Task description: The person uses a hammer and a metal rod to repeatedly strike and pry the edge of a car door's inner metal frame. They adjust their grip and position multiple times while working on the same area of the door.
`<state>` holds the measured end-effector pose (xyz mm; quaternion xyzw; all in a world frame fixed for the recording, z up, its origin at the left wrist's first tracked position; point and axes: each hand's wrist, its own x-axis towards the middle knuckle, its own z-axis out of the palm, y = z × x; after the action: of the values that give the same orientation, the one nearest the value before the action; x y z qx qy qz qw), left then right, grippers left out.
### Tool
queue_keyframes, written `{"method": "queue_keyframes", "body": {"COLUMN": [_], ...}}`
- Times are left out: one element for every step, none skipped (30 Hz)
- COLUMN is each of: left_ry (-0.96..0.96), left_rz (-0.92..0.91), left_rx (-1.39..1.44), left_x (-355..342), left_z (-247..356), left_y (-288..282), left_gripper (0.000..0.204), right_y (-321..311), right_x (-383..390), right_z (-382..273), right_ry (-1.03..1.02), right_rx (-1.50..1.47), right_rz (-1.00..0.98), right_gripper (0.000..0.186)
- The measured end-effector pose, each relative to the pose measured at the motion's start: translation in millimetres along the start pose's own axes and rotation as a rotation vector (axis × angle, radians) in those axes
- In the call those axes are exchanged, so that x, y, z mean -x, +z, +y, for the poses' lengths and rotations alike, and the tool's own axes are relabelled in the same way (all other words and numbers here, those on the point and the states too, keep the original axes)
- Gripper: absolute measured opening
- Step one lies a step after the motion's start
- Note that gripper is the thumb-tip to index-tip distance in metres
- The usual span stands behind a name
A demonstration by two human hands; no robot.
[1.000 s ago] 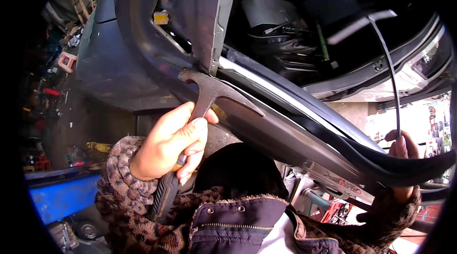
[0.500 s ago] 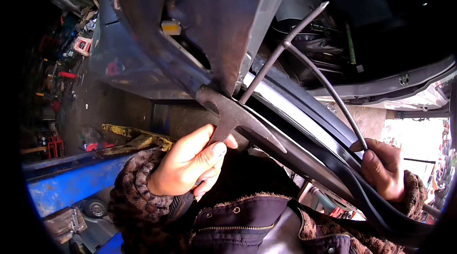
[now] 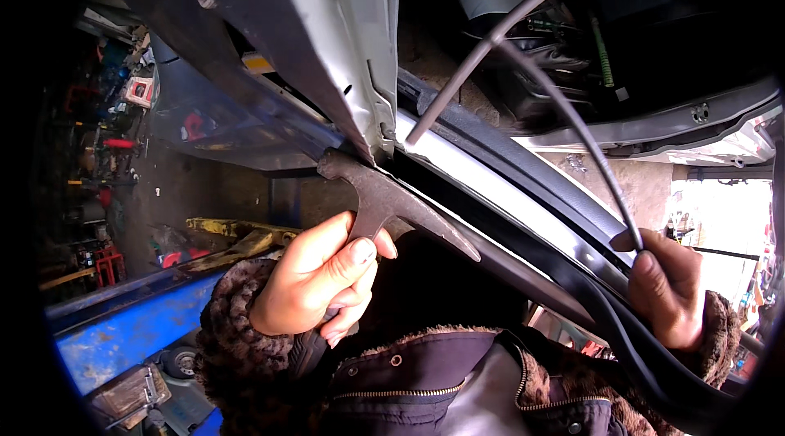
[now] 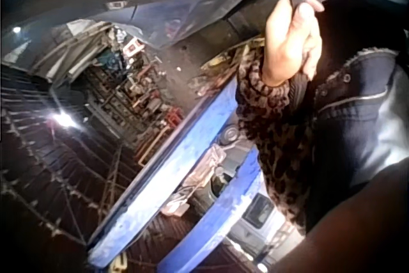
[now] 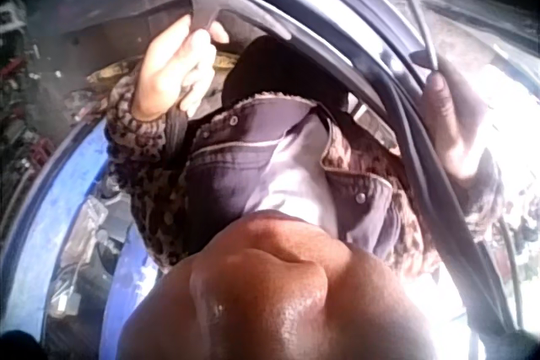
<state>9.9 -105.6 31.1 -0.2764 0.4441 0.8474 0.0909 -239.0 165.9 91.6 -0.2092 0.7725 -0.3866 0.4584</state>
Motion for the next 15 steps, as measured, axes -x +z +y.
{"method": "queue_keyframes", "body": {"left_ry": [-0.009,-0.007,-0.01,-0.014,-0.02,-0.016,-0.012,-0.009,-0.006,-0.004,-0.002,0.005,0.013,0.019,0.021], "left_rz": [0.0,-0.005,-0.001,0.002,0.012,0.018,0.022,0.034,0.032,0.031,0.029,0.03,0.032,0.034,0.037], "left_rx": [0.005,0.005,0.006,0.006,0.014,0.015,0.015,0.012,0.016,0.019,0.022,0.019,0.015,0.011,0.004], "left_x": [-1,-2,-2,-1,0,0,0,1,1,0,0,0,0,0,-1], "left_z": [1,3,4,5,4,3,2,3,2,1,0,0,-1,-2,0], "left_y": [1,1,1,2,4,5,7,7,7,7,7,7,7,8,10], "left_gripper": [0.029,0.029,0.029,0.029,0.029,0.029,0.029,0.029,0.029,0.029,0.029,0.029,0.029,0.029,0.029], "right_y": [1,3,5,6,5,6,7,6,4,2,3,5,6,1,-7], "right_x": [1,2,2,2,1,2,3,2,2,2,2,6,12,16,19], "right_z": [2,5,8,6,3,2,1,-1,-3,-4,-2,2,4,-4,-13], "right_ry": [-0.022,-0.036,-0.046,-0.032,-0.023,-0.02,-0.018,-0.01,0.002,0.012,-0.003,-0.034,-0.064,-0.02,0.025], "right_rx": [-0.032,-0.056,-0.084,-0.106,-0.089,-0.06,-0.032,0.007,0.048,0.091,0.13,0.112,0.095,0.09,0.083], "right_rz": [0.036,0.102,0.159,0.176,0.169,0.131,0.093,0.092,0.087,0.081,0.106,0.22,0.334,0.347,0.361], "right_gripper": [0.043,0.043,0.044,0.045,0.045,0.044,0.043,0.04,0.038,0.036,0.036,0.036,0.037,0.037,0.038]}}
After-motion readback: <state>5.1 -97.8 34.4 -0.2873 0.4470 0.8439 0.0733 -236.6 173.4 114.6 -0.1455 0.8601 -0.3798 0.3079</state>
